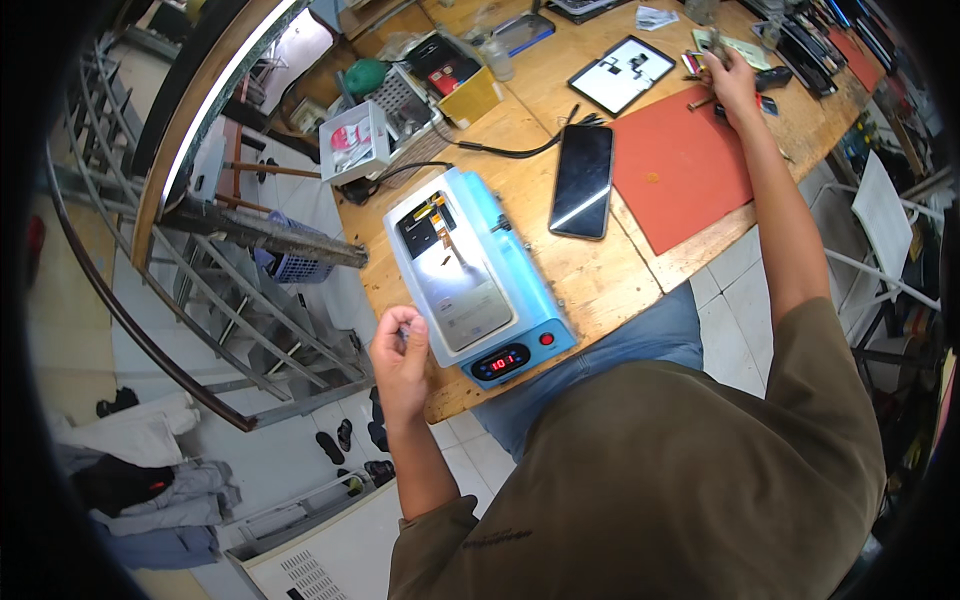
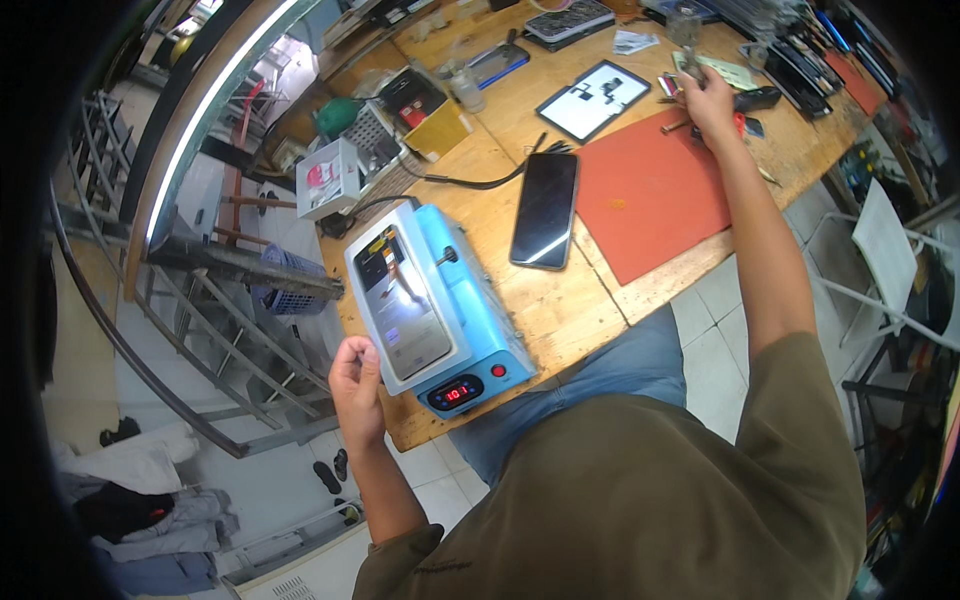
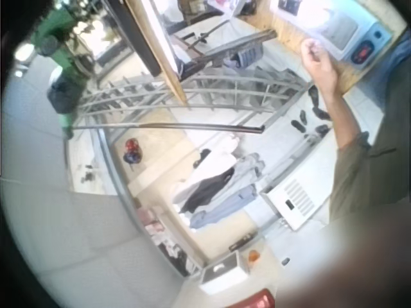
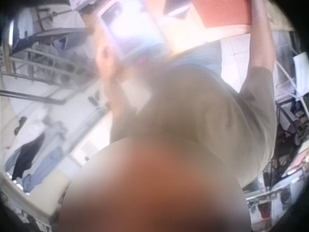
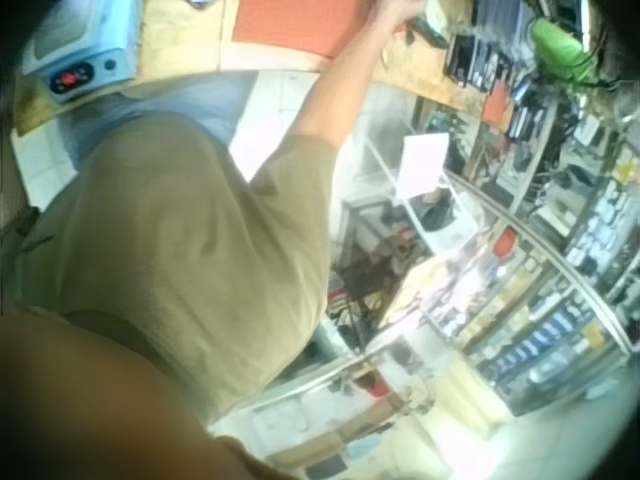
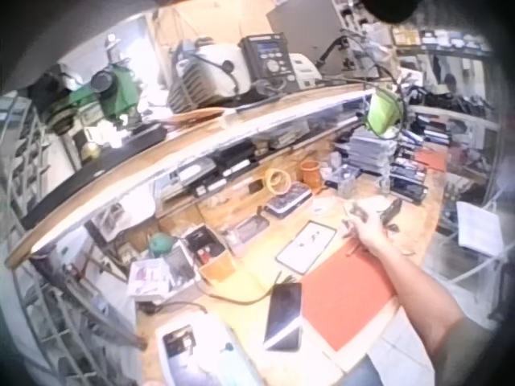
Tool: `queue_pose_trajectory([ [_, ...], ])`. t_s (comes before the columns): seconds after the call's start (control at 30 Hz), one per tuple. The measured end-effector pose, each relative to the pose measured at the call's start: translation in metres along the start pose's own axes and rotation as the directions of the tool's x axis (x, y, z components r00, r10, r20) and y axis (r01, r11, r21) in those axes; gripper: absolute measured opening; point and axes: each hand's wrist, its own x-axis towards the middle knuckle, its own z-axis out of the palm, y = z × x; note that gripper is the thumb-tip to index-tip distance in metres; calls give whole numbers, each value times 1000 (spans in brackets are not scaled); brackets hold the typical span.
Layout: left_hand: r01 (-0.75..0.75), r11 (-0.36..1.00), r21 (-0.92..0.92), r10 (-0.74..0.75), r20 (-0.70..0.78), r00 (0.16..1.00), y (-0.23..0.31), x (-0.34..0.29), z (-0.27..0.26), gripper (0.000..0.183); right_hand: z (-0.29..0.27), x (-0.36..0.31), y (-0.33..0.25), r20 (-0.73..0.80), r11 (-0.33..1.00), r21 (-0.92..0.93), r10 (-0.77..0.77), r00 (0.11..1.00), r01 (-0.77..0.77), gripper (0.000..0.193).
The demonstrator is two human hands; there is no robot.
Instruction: The person disassembles a smartphone, removes the back cover, and handles internal components. They apply adhesive tape to the back cover and place it on a heating plate, then wipe the surface with a cloth. The person continues to handle the back cover and other phone parts on the workbench.
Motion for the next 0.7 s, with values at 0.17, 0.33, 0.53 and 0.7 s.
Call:
queue_pose_trajectory([
  [0.17, -187, 941, 282, 229, -124, 966, -9, 9, -10, 13, -3, -19, -3, -38, 995, -37, -96, 995, 94, 39],
  [0.33, -119, 964, 239, 206, -382, 901, -37, 66, -86, 13, 40, -87, -47, 166, 991, 17, -133, 977, 132, 31],
  [0.53, -50, 983, 177, 162, -703, 692, -113, 124, -260, 19, 100, -223, -120, 585, 931, 364, -227, 778, -2, 42],
  [0.7, 178, 983, -38, -120, -869, 479, -175, 96, -343, 20, 118, -300, -156, 707, 908, 420, -316, 632, -16, 40],
])
